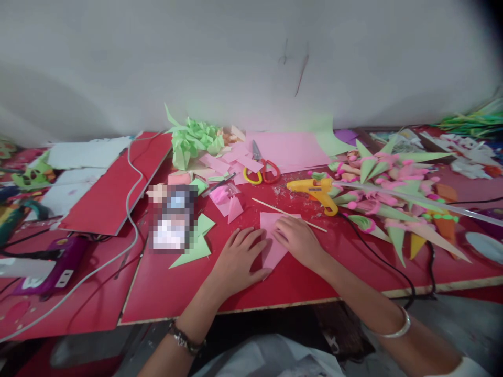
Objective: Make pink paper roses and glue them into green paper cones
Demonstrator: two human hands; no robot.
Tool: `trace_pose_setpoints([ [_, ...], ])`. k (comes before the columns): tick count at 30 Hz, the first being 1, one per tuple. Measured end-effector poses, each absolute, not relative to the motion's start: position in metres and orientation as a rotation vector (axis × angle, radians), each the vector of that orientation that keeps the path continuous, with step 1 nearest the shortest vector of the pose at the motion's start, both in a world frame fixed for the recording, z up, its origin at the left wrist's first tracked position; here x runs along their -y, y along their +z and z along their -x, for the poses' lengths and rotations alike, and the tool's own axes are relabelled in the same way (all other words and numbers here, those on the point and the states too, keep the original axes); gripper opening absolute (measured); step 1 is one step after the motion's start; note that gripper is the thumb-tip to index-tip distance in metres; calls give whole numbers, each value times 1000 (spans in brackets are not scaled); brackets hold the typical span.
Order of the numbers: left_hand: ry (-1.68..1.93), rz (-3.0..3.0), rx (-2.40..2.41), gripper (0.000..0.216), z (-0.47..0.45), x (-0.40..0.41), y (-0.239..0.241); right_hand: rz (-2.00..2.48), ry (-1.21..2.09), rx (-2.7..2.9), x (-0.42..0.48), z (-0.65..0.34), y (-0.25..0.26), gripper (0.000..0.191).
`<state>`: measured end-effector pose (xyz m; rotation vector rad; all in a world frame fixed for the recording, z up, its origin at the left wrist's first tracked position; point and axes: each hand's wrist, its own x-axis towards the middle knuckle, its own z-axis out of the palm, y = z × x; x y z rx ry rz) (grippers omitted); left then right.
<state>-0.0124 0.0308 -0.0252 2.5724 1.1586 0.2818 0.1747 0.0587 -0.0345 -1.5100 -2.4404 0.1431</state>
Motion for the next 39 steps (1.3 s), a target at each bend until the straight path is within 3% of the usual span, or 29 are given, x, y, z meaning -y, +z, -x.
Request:
trace_pose_setpoints([
  [18, 245, -2586, -1173, 54, 13, -29, -27, 1494, 46, 2486, -60, -173, -35, 17],
  [28, 347, -2491, -1294, 74, 14, -26, -33, 1517, 64, 2474, -59, -173, -33, 17],
  [39, 354, -2485, -1270, 73, 14, -26, -30, 1523, 58, 2470, -60, -173, -34, 18],
])
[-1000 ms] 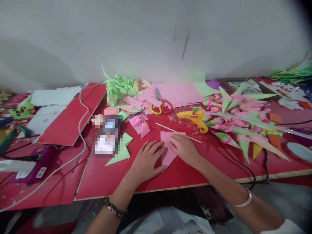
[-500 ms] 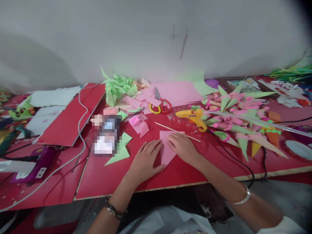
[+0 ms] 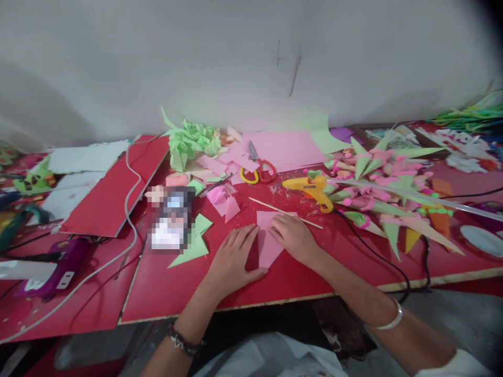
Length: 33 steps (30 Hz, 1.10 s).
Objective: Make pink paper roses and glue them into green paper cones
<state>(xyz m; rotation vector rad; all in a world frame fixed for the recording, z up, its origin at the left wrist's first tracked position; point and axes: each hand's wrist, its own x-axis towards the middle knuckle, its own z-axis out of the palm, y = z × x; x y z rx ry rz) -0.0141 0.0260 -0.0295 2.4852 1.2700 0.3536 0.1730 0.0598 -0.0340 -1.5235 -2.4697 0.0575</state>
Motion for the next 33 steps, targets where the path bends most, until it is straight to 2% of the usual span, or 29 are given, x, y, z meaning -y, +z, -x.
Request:
trace_pose_setpoints([
  [7, 319, -2512, -1231, 69, 14, -27, -29, 1527, 91, 2462, -61, -173, -36, 17],
  [16, 252, -2570, -1114, 43, 13, -26, -24, 1561, 199, 2436, -62, -173, -35, 16],
  [33, 218, -2552, -1041, 56, 31, -36, -10, 1557, 143, 2417, -61, -172, -34, 16],
])
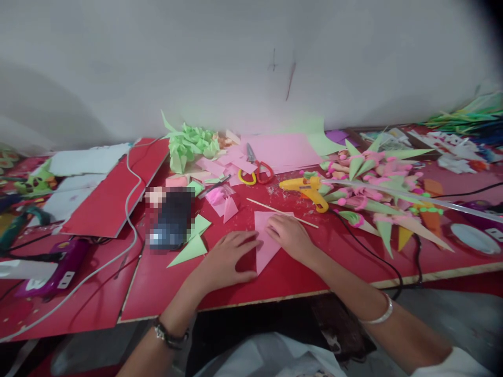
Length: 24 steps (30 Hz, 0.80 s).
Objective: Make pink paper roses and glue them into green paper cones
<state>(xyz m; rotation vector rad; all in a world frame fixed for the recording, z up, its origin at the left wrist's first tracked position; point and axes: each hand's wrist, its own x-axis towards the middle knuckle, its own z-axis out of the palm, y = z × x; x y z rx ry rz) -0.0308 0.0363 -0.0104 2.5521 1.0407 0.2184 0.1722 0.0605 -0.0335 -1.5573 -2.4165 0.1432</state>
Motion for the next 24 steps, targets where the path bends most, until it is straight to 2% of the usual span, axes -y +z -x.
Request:
trace_pose_setpoints([
  [2, 385, -2515, -1283, 49, 48, -48, -4, 1534, 142, 2417, -61, -173, -34, 16],
  [4, 571, -2451, -1725, 48, 71, -63, 2, 1520, 142, 2414, -61, -173, -36, 15],
  [7, 391, -2203, -2306, 69, 102, -83, 6, 1512, 142, 2407, -62, -174, -37, 14],
  [10, 138, -2024, -2378, 78, 113, -92, 7, 1505, 137, 2398, -62, -173, -37, 14],
  [14, 141, -2023, -2371, 75, 110, -88, 15, 1504, 126, 2393, -61, -173, -35, 14],
  [20, 3, -1865, -2523, 85, 116, -38, 36, 1496, 134, 2392, -62, -173, -37, 14],
  [24, -204, -1856, -2460, 82, 116, -6, 25, 1493, 151, 2374, -62, -174, -37, 16],
])
